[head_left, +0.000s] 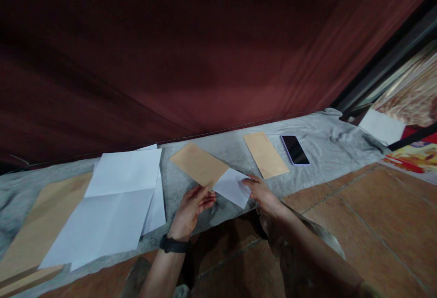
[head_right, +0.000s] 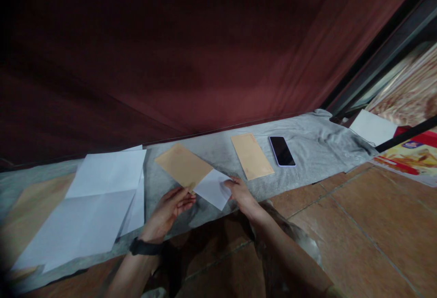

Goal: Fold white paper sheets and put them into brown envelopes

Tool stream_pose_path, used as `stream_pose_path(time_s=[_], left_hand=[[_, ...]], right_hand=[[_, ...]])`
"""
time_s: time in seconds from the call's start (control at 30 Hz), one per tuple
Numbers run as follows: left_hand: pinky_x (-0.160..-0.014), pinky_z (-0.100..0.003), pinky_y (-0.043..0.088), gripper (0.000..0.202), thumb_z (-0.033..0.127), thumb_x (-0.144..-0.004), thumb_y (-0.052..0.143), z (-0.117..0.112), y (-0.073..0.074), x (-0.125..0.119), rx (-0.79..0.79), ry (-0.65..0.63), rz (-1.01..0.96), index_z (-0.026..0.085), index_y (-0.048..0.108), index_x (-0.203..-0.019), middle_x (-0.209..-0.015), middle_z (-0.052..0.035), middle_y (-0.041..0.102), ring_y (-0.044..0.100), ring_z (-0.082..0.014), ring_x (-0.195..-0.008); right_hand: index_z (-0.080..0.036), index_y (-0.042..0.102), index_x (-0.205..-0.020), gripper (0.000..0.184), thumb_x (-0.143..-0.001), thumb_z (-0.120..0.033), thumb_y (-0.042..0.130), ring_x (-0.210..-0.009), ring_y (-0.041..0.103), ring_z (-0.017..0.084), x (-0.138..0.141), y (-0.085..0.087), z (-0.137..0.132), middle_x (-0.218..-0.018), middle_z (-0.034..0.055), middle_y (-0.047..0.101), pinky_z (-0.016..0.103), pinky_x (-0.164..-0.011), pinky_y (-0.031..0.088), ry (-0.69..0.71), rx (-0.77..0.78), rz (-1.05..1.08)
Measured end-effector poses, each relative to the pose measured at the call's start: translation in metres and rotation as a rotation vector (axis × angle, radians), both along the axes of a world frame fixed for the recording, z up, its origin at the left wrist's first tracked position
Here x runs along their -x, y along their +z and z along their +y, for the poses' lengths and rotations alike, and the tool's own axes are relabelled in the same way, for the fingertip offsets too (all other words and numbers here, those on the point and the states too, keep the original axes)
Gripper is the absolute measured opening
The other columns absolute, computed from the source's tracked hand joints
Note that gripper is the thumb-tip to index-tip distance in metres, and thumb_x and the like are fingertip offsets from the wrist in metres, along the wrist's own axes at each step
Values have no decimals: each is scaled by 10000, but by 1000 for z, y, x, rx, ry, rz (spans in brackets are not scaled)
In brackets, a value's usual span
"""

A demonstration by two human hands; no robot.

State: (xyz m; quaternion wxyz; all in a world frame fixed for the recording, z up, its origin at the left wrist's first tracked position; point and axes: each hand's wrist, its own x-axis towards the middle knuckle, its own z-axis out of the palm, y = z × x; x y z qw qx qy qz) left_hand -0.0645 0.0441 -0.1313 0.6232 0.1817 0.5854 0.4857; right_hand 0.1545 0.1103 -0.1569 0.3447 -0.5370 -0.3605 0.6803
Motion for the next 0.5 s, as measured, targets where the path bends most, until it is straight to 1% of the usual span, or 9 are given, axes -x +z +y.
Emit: stream_pose_path(time_s=[0.1, 0.23, 0.4, 0.5], left_hand=[[-675, -229, 569, 245, 295, -720, 819, -2, -2, -9, 5, 8, -7, 114, 694, -828, -800, -87, 736, 703, -140, -696], [-661, -215, 555, 175, 264, -756, 775, 1, -6, -12, 35, 9, 66, 116, 692, -798, -763, -70, 721, 685, -120, -658], [-602, -231, 530, 192, 329, -775, 731, -1, -4, -13, 43, -79, 118, 143, 686, -789, -708, -50, 701, 667, -132, -614], [-542, -222, 482, 217, 371, -752, 724, -3, -5, -13, 28, -150, 148, 165, 664, -774, -676, -27, 680, 638, -125, -580]], right_hand=[[-221, 647, -753, 177, -642, -360, 648, -589, 628, 189, 3, -1, 0, -615, 24, 658, 273, -532, 497, 5, -1, -1], [-221, 668, -803, 213, -645, -362, 663, -638, 658, 209, 4, -1, 1, -687, 51, 697, 279, -524, 508, -5, 16, -14], [-208, 660, -863, 279, -645, -382, 674, -648, 648, 205, 3, -5, 2, -689, 34, 679, 279, -529, 512, -5, -13, -37], [-209, 649, -930, 323, -665, -390, 679, -691, 661, 207, 7, -8, 2, -779, 42, 703, 281, -545, 523, -11, -19, -33]])
